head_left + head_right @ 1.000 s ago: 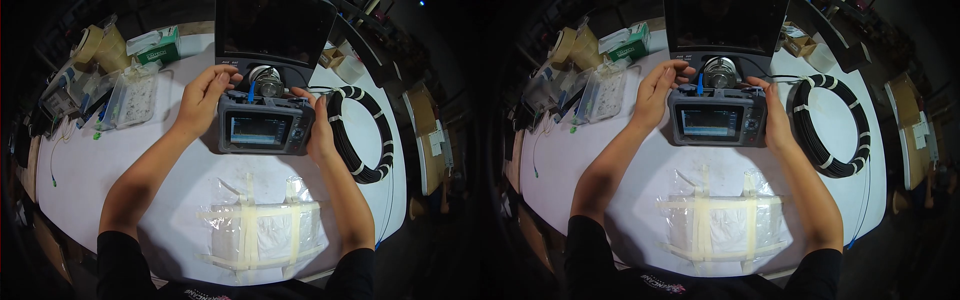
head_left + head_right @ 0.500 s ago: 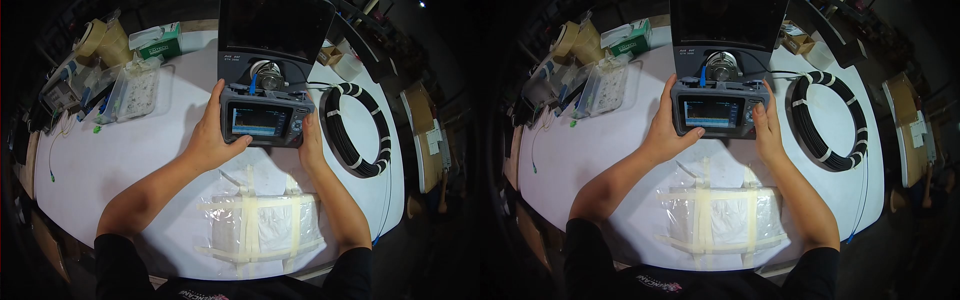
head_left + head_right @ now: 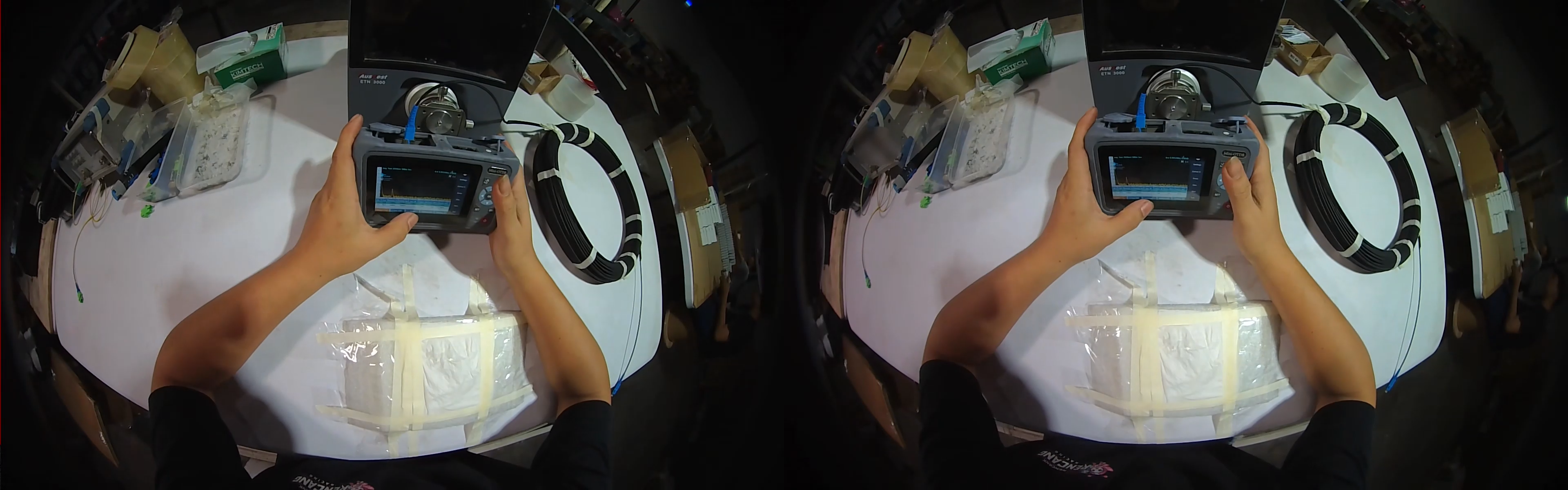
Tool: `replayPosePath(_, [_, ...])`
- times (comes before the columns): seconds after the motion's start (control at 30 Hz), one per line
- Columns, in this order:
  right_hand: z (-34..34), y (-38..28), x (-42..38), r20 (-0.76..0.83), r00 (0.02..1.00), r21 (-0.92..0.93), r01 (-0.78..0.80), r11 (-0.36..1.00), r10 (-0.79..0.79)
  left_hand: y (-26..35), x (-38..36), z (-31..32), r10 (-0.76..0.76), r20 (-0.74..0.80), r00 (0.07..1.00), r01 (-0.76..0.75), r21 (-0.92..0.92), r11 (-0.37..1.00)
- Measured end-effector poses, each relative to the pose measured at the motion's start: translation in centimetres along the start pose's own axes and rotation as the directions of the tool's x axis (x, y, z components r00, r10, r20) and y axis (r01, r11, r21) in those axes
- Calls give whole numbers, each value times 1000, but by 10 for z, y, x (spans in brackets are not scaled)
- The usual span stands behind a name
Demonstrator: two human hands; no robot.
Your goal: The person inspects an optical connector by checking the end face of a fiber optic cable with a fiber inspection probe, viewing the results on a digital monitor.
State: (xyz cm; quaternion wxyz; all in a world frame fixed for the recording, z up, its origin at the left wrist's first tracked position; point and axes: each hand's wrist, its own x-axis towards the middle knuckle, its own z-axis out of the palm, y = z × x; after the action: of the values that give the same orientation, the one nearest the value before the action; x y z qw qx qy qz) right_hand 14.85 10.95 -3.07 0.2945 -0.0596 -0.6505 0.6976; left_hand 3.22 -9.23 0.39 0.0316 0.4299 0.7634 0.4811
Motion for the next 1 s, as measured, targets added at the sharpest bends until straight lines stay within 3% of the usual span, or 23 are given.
replayPosePath(0.4, [-1, -2, 0, -8, 999, -50, -38, 998, 37, 1, 0, 2, -26, -33, 999, 27, 38, 999])
replayPosePath(0.6, [-2, -1, 0, -11, 999, -77, -35, 996, 35, -3, 0, 1, 39, -24, 999, -39, -19, 999])
replayPosePath(0.9, [-2, -7, -5, 36, 999, -27, -2, 1000, 3, -5, 0, -14, 51, 55, 997, -51, -9, 999])
replayPosePath(1.0, [-3, -5, -5, 37, 999, -59, 11, 998, -9, -6, 0, -21, 11, 127, 992, 1, -98, 995])
